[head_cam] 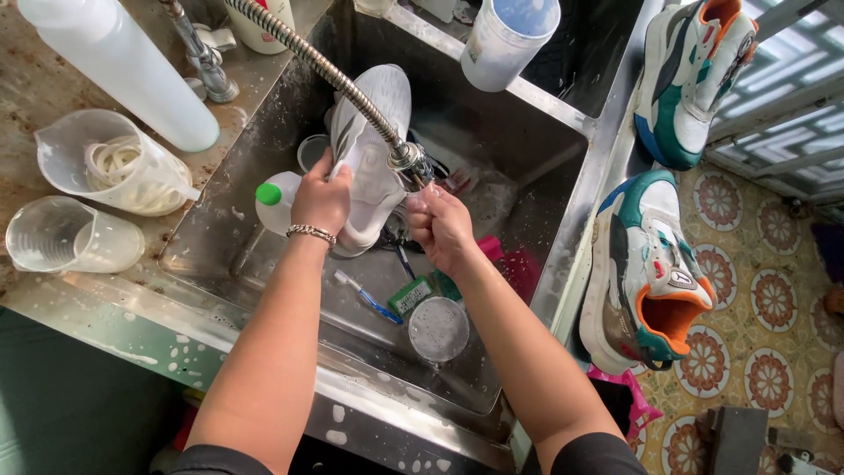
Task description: The person washes a white sneaker in a sink using a pink brush and running water. They scrub the interior and exterior surfaces, rinse the shoe, and then clean the insole separately.
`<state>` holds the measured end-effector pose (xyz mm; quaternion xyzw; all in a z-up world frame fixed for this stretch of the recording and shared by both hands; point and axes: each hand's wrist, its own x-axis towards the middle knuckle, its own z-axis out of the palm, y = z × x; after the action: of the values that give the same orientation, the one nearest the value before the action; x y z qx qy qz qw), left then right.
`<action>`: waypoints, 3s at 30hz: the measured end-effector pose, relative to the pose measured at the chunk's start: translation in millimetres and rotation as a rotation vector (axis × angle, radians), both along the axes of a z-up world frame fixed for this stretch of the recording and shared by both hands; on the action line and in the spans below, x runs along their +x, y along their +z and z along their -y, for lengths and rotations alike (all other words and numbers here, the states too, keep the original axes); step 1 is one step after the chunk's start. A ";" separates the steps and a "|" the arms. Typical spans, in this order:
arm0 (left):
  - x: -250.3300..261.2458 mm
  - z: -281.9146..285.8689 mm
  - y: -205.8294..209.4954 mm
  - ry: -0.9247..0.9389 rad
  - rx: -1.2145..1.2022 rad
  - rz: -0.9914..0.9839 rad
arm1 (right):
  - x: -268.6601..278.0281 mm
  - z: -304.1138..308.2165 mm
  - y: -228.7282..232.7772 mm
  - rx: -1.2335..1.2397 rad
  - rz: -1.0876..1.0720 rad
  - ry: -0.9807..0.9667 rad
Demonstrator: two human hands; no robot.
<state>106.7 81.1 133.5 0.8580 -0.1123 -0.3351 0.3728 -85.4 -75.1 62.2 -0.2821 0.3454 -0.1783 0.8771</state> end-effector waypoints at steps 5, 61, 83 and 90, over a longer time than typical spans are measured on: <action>4.0 3.9 -13.5 0.017 -0.015 0.001 | 17.7 -1.0 9.5 -0.028 -0.187 0.042; -34.6 36.9 -20.6 -0.503 -0.139 0.432 | -24.3 -2.3 113.5 -0.558 -0.885 0.538; -19.5 48.0 -69.1 -0.235 -0.172 -0.020 | -33.3 12.8 99.5 -0.398 -1.002 0.636; -18.3 40.2 -19.8 -0.201 -0.020 0.006 | -34.6 17.0 96.2 -0.409 -0.960 0.670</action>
<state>88.5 40.9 113.7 0.8397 -0.2024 -0.3669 0.3455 -120.0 -92.1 158.4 -0.5862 0.5529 0.1910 0.5605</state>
